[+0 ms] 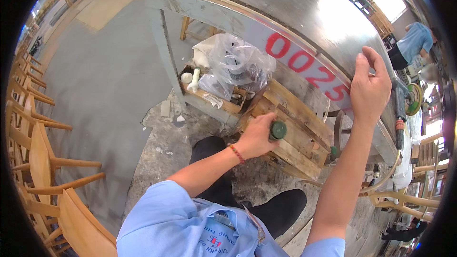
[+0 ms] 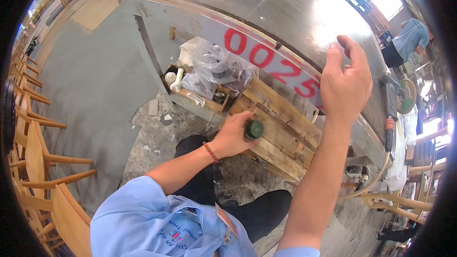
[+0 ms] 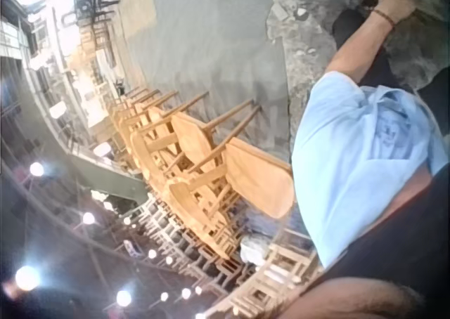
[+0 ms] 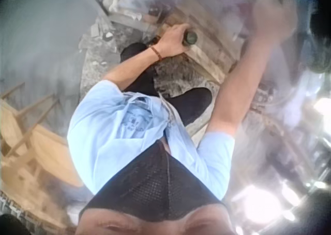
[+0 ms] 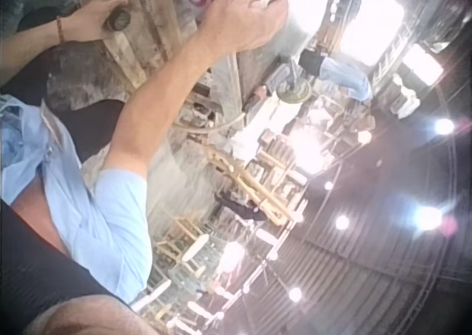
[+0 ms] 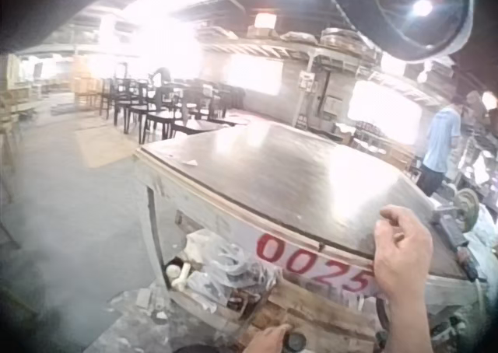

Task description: The person sits on the floor, opens a green bottle, then walks to a large plastic bag filled with white foam pieces. They repeatedly pick up foam pieces, fold or tear them, and place them back into the bag.

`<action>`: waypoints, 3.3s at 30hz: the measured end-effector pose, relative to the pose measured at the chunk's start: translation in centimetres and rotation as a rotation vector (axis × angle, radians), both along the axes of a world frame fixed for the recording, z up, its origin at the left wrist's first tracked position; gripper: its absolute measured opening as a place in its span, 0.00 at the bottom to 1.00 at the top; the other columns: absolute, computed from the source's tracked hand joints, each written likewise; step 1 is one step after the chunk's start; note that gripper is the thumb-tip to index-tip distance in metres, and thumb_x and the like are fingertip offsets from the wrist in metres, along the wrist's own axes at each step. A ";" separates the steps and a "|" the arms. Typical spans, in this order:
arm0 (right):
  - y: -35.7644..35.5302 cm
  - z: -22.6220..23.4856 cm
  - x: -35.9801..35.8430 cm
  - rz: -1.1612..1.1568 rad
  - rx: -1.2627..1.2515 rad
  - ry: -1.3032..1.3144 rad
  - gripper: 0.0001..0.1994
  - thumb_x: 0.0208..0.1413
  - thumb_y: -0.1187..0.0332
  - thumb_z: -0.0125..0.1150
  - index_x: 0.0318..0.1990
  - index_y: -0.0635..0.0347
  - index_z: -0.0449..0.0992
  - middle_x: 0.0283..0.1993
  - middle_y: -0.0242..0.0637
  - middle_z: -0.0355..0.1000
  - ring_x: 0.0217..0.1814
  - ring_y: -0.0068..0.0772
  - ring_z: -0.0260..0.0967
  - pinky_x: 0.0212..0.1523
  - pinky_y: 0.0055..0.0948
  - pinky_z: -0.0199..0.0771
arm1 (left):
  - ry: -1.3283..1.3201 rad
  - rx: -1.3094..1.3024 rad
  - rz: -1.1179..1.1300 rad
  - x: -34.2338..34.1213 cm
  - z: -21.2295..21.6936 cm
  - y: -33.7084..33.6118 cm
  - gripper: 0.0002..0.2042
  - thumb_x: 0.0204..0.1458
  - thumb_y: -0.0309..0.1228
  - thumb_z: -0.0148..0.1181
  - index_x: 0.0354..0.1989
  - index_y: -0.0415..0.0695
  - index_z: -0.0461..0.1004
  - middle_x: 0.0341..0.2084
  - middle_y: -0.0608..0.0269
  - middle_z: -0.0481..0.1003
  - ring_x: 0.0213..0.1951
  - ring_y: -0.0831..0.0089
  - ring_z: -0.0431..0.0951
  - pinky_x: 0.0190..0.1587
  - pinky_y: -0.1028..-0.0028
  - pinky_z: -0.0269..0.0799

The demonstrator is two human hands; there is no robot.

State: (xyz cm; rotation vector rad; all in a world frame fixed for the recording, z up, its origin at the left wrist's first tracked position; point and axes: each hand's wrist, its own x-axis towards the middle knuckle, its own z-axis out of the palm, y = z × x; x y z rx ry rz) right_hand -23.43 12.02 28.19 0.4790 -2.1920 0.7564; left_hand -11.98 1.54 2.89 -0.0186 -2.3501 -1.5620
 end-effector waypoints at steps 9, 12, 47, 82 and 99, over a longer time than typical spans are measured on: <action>-0.8 0.2 0.1 0.010 -0.015 0.038 0.14 0.57 0.62 0.59 0.46 0.58 0.80 0.45 0.40 0.79 0.44 0.37 0.77 0.47 0.32 0.73 | -0.062 -0.093 0.385 -5.1 -5.9 -13.0 0.31 0.40 0.29 0.70 0.56 0.35 0.65 0.49 0.43 0.71 0.54 0.47 0.70 0.57 0.60 0.67; -0.9 -0.1 -0.1 0.018 -0.010 0.061 0.13 0.57 0.63 0.59 0.45 0.58 0.80 0.45 0.40 0.79 0.44 0.38 0.77 0.47 0.32 0.72 | -0.127 -0.215 0.381 -7.0 -8.0 -12.6 0.33 0.40 0.32 0.71 0.56 0.38 0.66 0.49 0.46 0.72 0.56 0.50 0.69 0.59 0.58 0.62; -0.4 -0.7 -0.4 -0.056 0.052 0.105 0.12 0.63 0.63 0.58 0.49 0.56 0.80 0.45 0.29 0.80 0.41 0.20 0.72 0.40 0.23 0.68 | -0.600 -0.606 0.452 -3.5 -6.3 -25.0 0.29 0.47 0.35 0.69 0.57 0.48 0.63 0.57 0.45 0.65 0.47 0.45 0.77 0.48 0.54 0.76; -0.1 -2.2 -1.3 -0.066 -0.026 0.237 0.12 0.61 0.59 0.60 0.47 0.50 0.83 0.40 0.26 0.80 0.33 0.18 0.72 0.41 0.22 0.72 | -0.839 -0.723 0.451 -8.6 -7.1 -28.9 0.17 0.46 0.31 0.64 0.45 0.37 0.78 0.43 0.44 0.79 0.49 0.53 0.79 0.52 0.62 0.75; 0.1 -1.2 -0.1 -0.112 0.011 0.124 0.11 0.60 0.60 0.60 0.46 0.49 0.83 0.40 0.24 0.81 0.28 0.14 0.69 0.34 0.18 0.70 | -1.000 -0.768 -0.130 -10.9 -3.7 -35.4 0.10 0.49 0.29 0.57 0.29 0.32 0.80 0.19 0.52 0.77 0.20 0.65 0.80 0.24 0.66 0.76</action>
